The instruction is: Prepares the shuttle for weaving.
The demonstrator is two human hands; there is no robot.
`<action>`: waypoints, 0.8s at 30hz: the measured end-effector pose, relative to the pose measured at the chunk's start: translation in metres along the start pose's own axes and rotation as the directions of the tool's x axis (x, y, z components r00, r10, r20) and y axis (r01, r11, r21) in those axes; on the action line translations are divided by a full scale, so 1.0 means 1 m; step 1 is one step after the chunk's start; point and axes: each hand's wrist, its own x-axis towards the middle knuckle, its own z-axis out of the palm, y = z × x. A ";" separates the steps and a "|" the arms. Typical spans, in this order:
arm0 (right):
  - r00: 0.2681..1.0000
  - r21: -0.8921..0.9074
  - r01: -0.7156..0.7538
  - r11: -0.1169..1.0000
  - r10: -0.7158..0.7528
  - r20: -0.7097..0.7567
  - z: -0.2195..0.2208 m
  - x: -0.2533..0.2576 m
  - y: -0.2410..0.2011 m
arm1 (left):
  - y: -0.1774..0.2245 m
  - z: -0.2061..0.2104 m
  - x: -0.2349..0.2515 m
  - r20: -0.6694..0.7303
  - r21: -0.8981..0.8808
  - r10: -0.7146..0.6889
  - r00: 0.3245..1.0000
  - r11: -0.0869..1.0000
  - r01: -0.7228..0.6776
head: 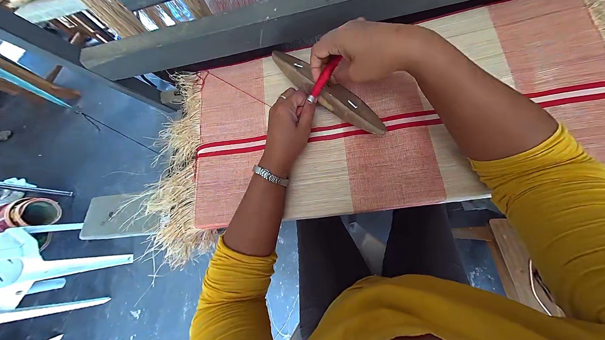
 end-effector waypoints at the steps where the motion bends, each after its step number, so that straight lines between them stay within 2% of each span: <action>1: 1.000 -0.047 0.012 0.999 -0.013 -0.021 0.002 0.002 0.001 | 0.001 0.000 0.000 0.001 0.001 -0.001 1.000 1.000 0.001; 4: 0.993 -0.087 0.055 0.995 -0.064 -0.100 0.010 0.009 0.007 | 0.003 0.000 0.001 -0.019 -0.017 -0.011 1.000 1.000 0.010; 8: 0.954 -0.034 0.160 0.987 -0.163 -0.252 0.016 0.014 0.014 | 0.003 0.000 0.001 -0.148 -0.106 -0.048 0.988 0.994 0.032; 11: 0.936 0.104 0.269 0.957 -0.235 -0.262 0.015 0.014 0.014 | 0.001 -0.002 0.002 -0.194 -0.127 -0.048 0.980 0.992 0.023; 16: 0.952 0.284 0.267 0.921 -0.207 -0.224 0.014 0.013 0.011 | 0.001 0.000 0.002 -0.160 -0.013 -0.003 0.987 1.000 0.001; 19: 0.963 0.270 0.228 0.936 -0.175 -0.206 0.012 0.011 0.007 | 0.004 -0.001 0.002 -0.182 -0.146 0.044 0.982 0.987 -0.072; 22: 0.947 0.208 0.254 0.945 -0.200 -0.250 0.010 0.009 0.002 | 0.011 -0.004 0.003 -0.202 -0.347 0.047 0.978 0.930 -0.116; 24: 0.940 0.232 0.277 0.932 -0.213 -0.266 0.010 0.009 -0.001 | 0.013 -0.004 0.003 -0.223 -0.445 0.011 0.975 0.889 -0.111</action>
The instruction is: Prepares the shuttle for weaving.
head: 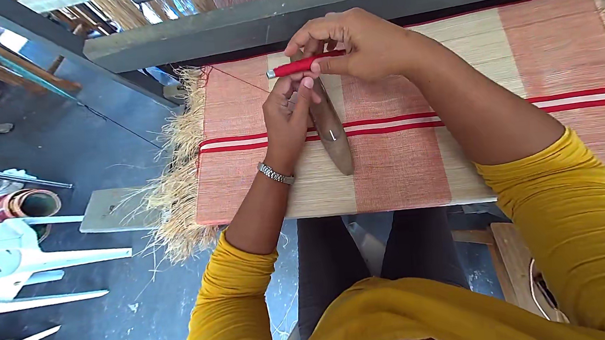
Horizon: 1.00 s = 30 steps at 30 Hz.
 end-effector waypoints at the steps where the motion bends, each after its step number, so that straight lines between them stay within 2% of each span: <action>1: 1.000 0.028 -0.010 1.000 0.010 0.007 0.000 0.000 -0.002 | 0.001 0.000 0.000 -0.014 -0.025 -0.011 1.000 1.000 0.011; 6: 0.984 0.067 -0.170 0.983 0.166 0.059 0.001 -0.002 -0.005 | 0.002 0.000 0.001 0.006 -0.107 -0.052 0.999 0.993 0.053; 9: 0.974 0.068 -0.213 0.975 0.207 0.091 0.001 -0.002 -0.003 | 0.002 0.000 0.002 0.018 -0.128 -0.074 0.997 0.989 0.076; 15: 0.966 0.191 -0.253 0.948 0.238 0.100 0.004 -0.001 -0.002 | 0.001 -0.001 0.001 -0.052 -0.087 -0.086 0.995 0.993 0.081; 20: 0.957 0.371 -0.289 0.882 0.264 0.118 0.006 -0.001 -0.002 | -0.001 -0.004 0.003 -0.122 0.034 0.011 0.992 0.999 -0.007; 24: 0.949 0.402 -0.314 0.860 0.291 0.118 0.008 0.000 -0.006 | -0.002 -0.004 0.003 -0.156 0.115 0.042 0.987 0.993 -0.024; 27: 0.953 0.408 -0.302 0.861 0.283 0.108 0.010 0.001 -0.008 | -0.005 -0.006 0.003 -0.201 0.132 0.017 0.979 0.991 0.010; 30: 0.962 0.404 -0.273 0.873 0.255 0.098 0.015 0.002 -0.005 | -0.006 -0.008 0.004 -0.231 0.022 -0.090 0.969 0.995 0.098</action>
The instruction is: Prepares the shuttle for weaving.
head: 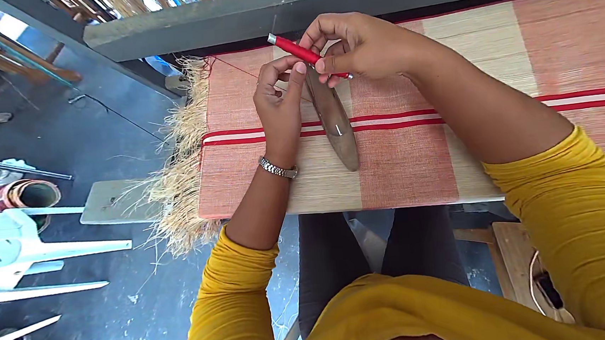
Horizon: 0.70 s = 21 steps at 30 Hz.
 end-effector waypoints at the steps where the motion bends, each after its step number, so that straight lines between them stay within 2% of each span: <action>1: 1.000 -0.011 0.013 1.000 -0.013 0.003 0.001 0.001 0.002 | 0.000 0.000 0.000 0.005 -0.038 -0.035 0.999 0.999 0.035; 5: 0.995 -0.073 0.098 0.993 -0.098 0.006 0.003 0.003 0.006 | 0.001 -0.001 0.002 0.033 -0.112 -0.092 0.995 0.989 0.095; 14: 0.959 -0.280 0.265 0.923 -0.281 -0.019 0.003 0.006 0.009 | 0.003 -0.002 0.002 0.042 -0.134 -0.083 0.996 0.987 0.088; 18: 0.958 -0.304 0.277 0.912 -0.288 0.009 0.003 0.006 0.009 | 0.004 0.000 0.002 0.065 -0.165 -0.079 0.995 0.982 0.088; 21: 0.965 -0.282 0.259 0.924 -0.262 0.028 0.002 0.006 0.011 | 0.004 -0.001 0.002 0.080 -0.235 -0.126 0.989 0.962 0.141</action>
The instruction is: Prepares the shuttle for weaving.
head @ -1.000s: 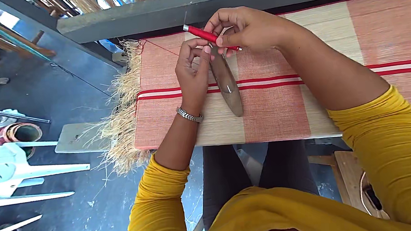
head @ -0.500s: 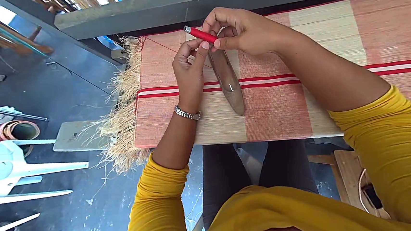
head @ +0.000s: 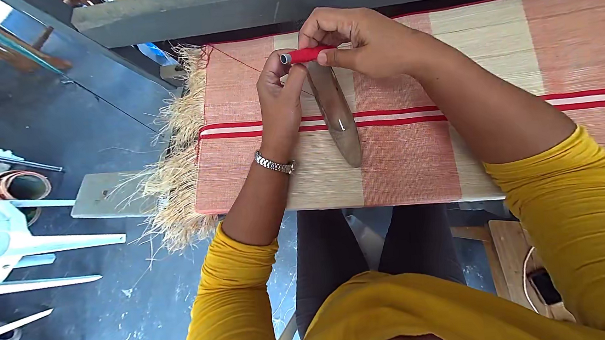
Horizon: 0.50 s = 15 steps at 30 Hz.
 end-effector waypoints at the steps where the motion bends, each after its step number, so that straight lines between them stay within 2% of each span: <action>1: 1.000 0.014 -0.014 1.000 0.014 0.000 0.000 0.000 0.000 | 0.002 0.000 0.000 -0.015 -0.021 -0.032 0.999 0.999 0.032; 4: 0.997 0.082 -0.084 0.993 0.083 0.004 -0.003 0.000 -0.004 | 0.006 -0.001 0.000 -0.020 -0.066 -0.093 0.996 0.994 0.091; 9: 0.979 0.186 -0.201 0.962 0.194 0.057 -0.005 -0.003 -0.017 | 0.006 -0.003 0.001 0.037 -0.055 -0.065 0.997 0.996 0.067; 12: 0.983 0.164 -0.180 0.970 0.174 0.052 -0.006 -0.002 -0.011 | 0.003 -0.002 0.002 0.069 -0.112 -0.085 0.994 0.989 0.093; 15: 0.989 0.062 -0.147 0.987 0.147 0.009 -0.005 -0.001 -0.006 | 0.002 -0.001 0.001 0.073 -0.172 -0.162 0.984 0.970 0.173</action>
